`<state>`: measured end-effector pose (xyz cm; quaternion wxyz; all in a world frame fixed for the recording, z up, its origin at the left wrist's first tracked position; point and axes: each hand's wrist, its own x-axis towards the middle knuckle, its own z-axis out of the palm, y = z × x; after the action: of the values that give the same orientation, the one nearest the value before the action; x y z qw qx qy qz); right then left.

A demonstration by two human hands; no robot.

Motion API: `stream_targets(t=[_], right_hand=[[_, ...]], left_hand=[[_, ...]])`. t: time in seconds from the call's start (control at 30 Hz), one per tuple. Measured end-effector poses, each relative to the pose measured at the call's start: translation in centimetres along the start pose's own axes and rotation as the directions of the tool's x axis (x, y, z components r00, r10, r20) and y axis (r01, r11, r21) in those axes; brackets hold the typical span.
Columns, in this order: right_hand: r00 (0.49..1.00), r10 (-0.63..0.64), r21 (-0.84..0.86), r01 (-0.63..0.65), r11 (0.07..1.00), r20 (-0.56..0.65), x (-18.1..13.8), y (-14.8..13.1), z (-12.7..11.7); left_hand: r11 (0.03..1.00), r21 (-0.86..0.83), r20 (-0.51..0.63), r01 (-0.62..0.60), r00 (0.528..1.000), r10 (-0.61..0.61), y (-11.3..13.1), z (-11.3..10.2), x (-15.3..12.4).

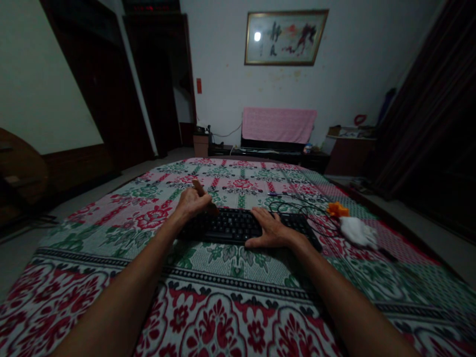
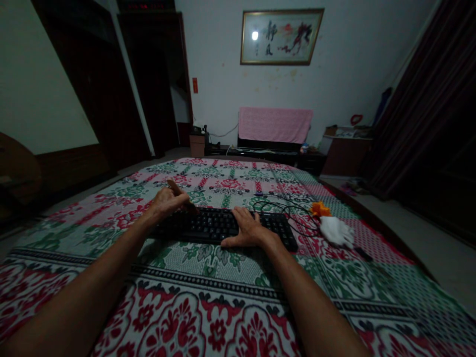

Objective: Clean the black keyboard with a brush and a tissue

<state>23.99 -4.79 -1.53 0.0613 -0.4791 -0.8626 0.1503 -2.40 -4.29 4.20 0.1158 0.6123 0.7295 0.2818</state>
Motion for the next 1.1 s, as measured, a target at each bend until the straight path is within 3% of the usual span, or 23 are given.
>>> stream_targets(t=[0.1, 0.2, 0.43, 0.7, 1.0, 1.1], right_hand=[[1.000, -0.003, 0.000, 0.003, 1.000, -0.002, 0.1, 0.1, 0.1], [1.000, 0.003, 0.002, -0.003, 1.000, -0.008, 0.1, 0.1, 0.2], [1.000, -0.004, -0.015, 0.004, 1.000, 0.002, 0.0, -0.1, -0.1], [1.000, -0.015, -0.010, 0.015, 1.000, -0.015, 0.0, -0.1, 0.0], [1.000, -0.005, -0.015, 0.005, 1.000, -0.007, 0.1, 0.0, 0.1], [1.000, 0.007, -0.028, -0.006, 1.000, 0.002, 0.1, 0.0, 0.0]], left_hand=[[0.997, -0.067, 0.061, -0.045, 0.997, 0.049, -0.3, 0.7, 0.0], [0.998, 0.010, 0.089, -0.057, 0.994, 0.056, -0.7, 0.5, 0.0], [0.965, 0.261, -0.084, -0.028, 0.995, 0.051, -0.9, -1.1, 0.2], [0.992, 0.124, 0.007, 0.025, 1.000, -0.026, -0.4, -0.7, 0.2], [0.966, 0.255, -0.103, 0.035, 0.995, -0.009, -1.7, -1.0, 0.7], [0.981, 0.194, -0.033, 0.028, 0.999, -0.022, -1.2, -1.1, 0.6]])
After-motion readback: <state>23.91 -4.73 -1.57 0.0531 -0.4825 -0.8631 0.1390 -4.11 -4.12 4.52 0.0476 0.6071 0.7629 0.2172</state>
